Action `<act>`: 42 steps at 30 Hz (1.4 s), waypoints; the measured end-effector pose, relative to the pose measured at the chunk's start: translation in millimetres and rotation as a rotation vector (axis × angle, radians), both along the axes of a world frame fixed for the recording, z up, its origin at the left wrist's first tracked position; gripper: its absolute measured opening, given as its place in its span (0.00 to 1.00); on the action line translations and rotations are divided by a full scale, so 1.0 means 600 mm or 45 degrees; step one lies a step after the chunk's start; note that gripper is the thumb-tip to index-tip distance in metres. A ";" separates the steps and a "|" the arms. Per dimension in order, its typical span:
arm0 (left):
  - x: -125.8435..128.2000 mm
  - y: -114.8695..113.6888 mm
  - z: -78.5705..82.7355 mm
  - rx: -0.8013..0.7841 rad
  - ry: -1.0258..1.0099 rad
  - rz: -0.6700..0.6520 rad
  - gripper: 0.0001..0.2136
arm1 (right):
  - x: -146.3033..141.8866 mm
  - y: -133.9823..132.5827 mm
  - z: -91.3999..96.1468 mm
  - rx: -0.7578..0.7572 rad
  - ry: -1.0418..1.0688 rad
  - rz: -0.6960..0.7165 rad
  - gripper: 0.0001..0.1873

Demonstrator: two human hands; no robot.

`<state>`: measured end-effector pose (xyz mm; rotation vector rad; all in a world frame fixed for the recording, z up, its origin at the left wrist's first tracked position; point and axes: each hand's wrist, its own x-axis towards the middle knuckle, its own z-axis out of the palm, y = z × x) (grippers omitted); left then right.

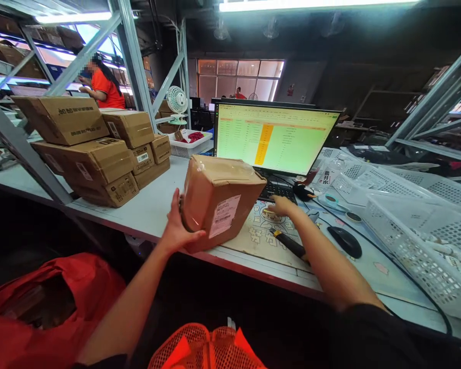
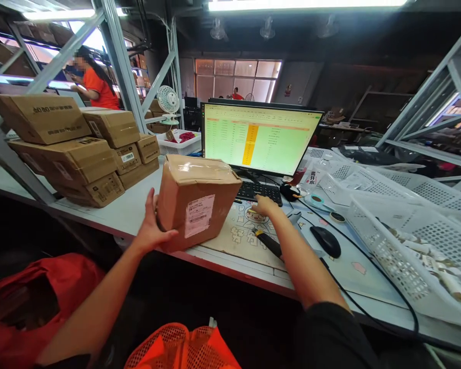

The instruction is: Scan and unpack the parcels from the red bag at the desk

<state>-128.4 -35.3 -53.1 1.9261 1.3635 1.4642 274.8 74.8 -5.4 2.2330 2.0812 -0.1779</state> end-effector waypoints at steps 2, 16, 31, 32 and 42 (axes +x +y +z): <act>-0.046 0.000 0.073 -0.046 0.231 -0.028 0.71 | 0.002 -0.061 0.001 -0.037 -0.023 0.076 0.28; -0.021 0.129 0.259 -0.419 1.128 -0.161 0.43 | -0.008 -0.156 -0.003 0.115 0.928 0.061 0.09; -0.025 0.124 0.225 -0.315 1.162 0.019 0.26 | -0.193 -0.081 0.088 0.163 1.388 0.161 0.13; -0.024 0.121 0.224 -0.315 1.174 0.037 0.26 | -0.189 -0.091 0.087 0.173 1.373 0.186 0.14; -0.009 0.129 0.229 -0.426 1.256 0.112 0.27 | -0.150 -0.198 0.071 0.060 1.271 0.383 0.16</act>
